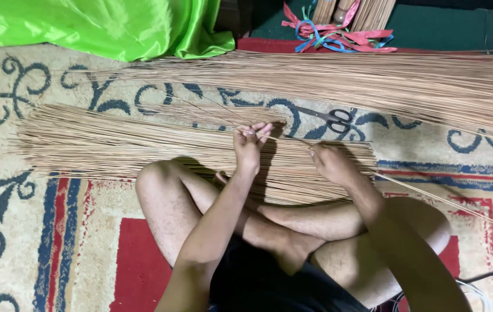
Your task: Weaving and trimming palm leaf ribs to assemble a broom
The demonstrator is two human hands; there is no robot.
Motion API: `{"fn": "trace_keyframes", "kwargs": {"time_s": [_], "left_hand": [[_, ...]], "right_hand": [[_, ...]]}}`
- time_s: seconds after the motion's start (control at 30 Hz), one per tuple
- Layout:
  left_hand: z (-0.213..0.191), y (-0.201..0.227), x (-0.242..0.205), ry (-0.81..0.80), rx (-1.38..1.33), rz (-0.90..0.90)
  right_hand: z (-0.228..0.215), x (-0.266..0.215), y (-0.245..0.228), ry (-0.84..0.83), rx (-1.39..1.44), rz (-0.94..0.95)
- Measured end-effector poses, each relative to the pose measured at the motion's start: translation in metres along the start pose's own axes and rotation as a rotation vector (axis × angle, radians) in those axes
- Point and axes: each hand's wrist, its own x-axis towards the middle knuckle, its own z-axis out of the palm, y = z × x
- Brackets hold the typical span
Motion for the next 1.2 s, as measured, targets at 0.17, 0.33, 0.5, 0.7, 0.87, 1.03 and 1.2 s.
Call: {"fn": "trace_keyframes", "kwargs": {"time_s": [0.17, 0.33, 0.5, 0.7, 0.87, 1.03, 1.2], "left_hand": [[0.001, 0.05, -0.007, -0.002, 0.065, -0.115], [0.014, 0.048, -0.056, -0.135, 0.557, -0.47], [0.055, 0.081, -0.095, -0.557, 2.034, 0.746], [0.022, 0.083, -0.075, -0.801, 2.05, 0.664], [-0.017, 0.141, -0.056, -0.629, 2.271, 0.633], [-0.044, 0.145, -0.034, -0.451, 2.252, 0.841], [0.051, 0.122, -0.107, -0.757, 2.316, 0.437]], "right_hand": [[0.011, -0.005, 0.022, 0.097, -0.045, -0.044], [0.033, 0.006, 0.018, 0.169, -0.139, -0.094], [0.048, -0.004, -0.023, 0.257, -0.284, -0.218], [0.038, -0.027, -0.026, 0.312, -0.448, -0.296], [0.04, -0.039, 0.077, 0.366, -0.615, -0.168], [0.035, -0.047, 0.083, 0.425, -0.686, -0.119], [0.091, -0.006, 0.06, 0.494, -0.681, -0.207]]}}
